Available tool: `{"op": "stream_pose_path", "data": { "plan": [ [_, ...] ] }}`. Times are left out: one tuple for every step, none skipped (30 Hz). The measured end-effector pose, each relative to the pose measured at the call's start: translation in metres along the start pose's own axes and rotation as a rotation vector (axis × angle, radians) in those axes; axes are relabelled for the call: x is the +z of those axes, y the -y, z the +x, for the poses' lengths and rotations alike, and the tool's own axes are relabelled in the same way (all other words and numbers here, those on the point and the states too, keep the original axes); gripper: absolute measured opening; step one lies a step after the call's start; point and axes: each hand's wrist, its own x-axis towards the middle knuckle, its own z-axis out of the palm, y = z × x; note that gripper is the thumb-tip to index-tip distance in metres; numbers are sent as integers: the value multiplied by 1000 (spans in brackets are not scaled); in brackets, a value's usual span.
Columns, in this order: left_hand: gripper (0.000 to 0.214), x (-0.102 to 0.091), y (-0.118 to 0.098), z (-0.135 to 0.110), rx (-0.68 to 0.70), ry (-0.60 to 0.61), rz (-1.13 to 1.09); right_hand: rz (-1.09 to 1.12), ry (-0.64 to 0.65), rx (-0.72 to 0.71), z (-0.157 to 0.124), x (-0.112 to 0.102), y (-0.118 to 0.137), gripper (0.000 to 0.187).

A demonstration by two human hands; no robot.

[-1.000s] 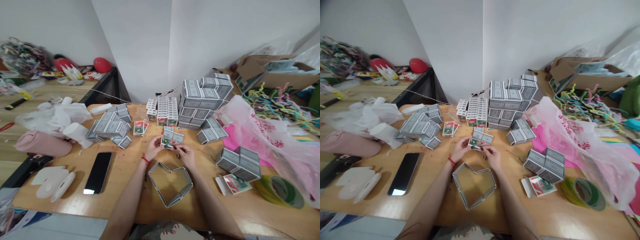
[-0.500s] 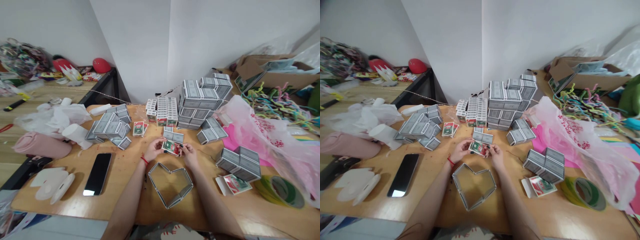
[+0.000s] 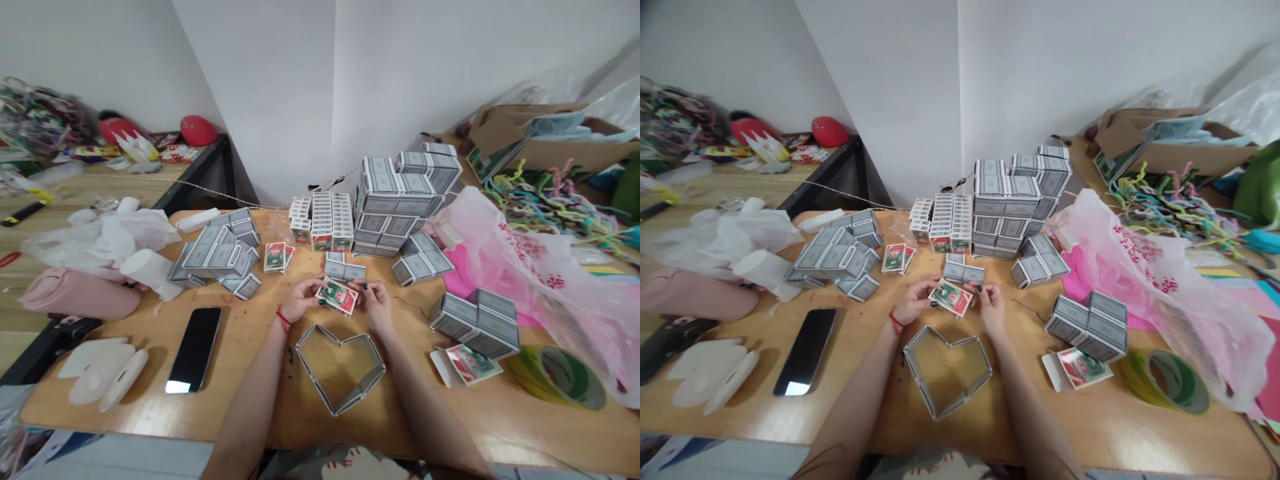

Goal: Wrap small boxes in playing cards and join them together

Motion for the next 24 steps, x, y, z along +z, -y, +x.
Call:
{"op": "stream_pose_path", "data": {
  "plan": [
    [28,0,0,0,11,-13,-9,-81,3,-13,-1,1,-2,26],
    [26,-1,0,0,21,-30,-21,-160,7,-29,-1,1,-4,25],
    [25,-1,0,0,28,-51,-34,-227,12,-44,-1,2,-5,25],
    [23,-1,1,-1,32,-74,-48,-274,19,-55,-2,2,-6,24],
    [22,-2,2,-1,32,-99,-60,-297,30,-57,-2,2,-6,24],
    [21,-2,3,-1,28,-122,-71,-299,47,-50,-2,2,-5,24],
    [20,-2,4,-1,24,-142,-79,-290,70,-38,-2,3,-4,23],
    [19,-1,4,-1,19,-158,-86,-276,96,-24,-2,3,-3,24],
    [19,-1,5,-1,14,-170,-95,-268,124,-13,-2,3,-1,24],
    [19,-1,5,-1,10,-180,-109,-270,145,-9,-3,4,1,26],
    [19,-1,6,-1,7,-188,-127,-281,159,-5,-3,4,2,29],
    [19,0,6,-1,2,-196,-150,-302,165,-2,-3,4,4,32],
    [19,0,5,-1,-3,-204,-172,-329,163,2,-4,4,5,35],
    [19,1,5,-1,-7,-213,-192,-359,157,5,-4,4,6,38],
    [19,2,4,-1,-12,-220,-207,-386,149,6,-5,5,7,39],
    [20,2,3,-1,-16,-227,-216,-409,145,6,-5,5,8,41],
    [20,3,3,-1,-19,-232,-220,-426,146,10,-5,5,9,43],
    [21,4,2,-1,-18,-238,-222,-440,155,18,-6,5,11,44],
    [21,4,1,-1,-14,-247,-221,-452,170,32,-7,6,11,45],
    [22,5,1,-1,-7,-259,-217,-462,184,48,-7,6,12,45],
    [22,5,1,0,1,-272,-211,-472,192,66,-8,7,13,45],
    [22,6,1,0,10,-287,-205,-479,194,80,-9,7,13,45],
    [21,6,1,0,17,-298,-198,-482,189,88,-10,8,13,44],
    [22,6,2,1,21,-306,-194,-480,180,91,-11,8,13,44]
  ]
}}
